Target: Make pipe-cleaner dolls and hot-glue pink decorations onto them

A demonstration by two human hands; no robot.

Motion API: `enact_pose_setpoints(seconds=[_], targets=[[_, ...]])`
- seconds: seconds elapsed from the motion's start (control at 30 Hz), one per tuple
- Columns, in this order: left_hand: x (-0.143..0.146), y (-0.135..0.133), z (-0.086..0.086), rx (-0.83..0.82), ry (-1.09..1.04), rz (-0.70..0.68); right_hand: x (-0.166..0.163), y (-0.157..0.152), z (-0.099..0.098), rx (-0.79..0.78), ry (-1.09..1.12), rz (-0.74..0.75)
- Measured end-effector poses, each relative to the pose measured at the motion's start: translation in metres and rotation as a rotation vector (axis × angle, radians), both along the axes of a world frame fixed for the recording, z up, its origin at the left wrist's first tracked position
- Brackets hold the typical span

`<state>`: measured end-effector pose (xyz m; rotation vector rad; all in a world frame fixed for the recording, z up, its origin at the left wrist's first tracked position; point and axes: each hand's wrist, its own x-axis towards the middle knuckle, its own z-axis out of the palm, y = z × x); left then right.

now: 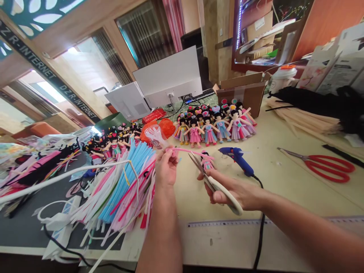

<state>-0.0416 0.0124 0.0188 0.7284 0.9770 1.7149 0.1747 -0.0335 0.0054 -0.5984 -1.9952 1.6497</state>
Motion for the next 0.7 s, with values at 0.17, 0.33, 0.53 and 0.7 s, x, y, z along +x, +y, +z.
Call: enact_pose_setpoints(seconds=[0.17, 0.33, 0.53, 0.7], targets=[[0.013, -0.001, -0.002, 0.022, -0.049, -0.018, -0.005, 0.001, -0.008, 0.043, -0.073, -0.125], [0.031, -0.004, -0.01, -0.004, -0.024, -0.112, -0.007, 0.003, -0.009, 0.064, -0.111, -0.212], [0.04, -0.009, -0.011, -0.034, 0.004, -0.163, -0.006, 0.006, -0.008, 0.038, -0.066, -0.206], [0.048, -0.012, -0.01, -0.064, 0.029, -0.18, -0.007, 0.009, -0.012, 0.016, -0.026, -0.232]])
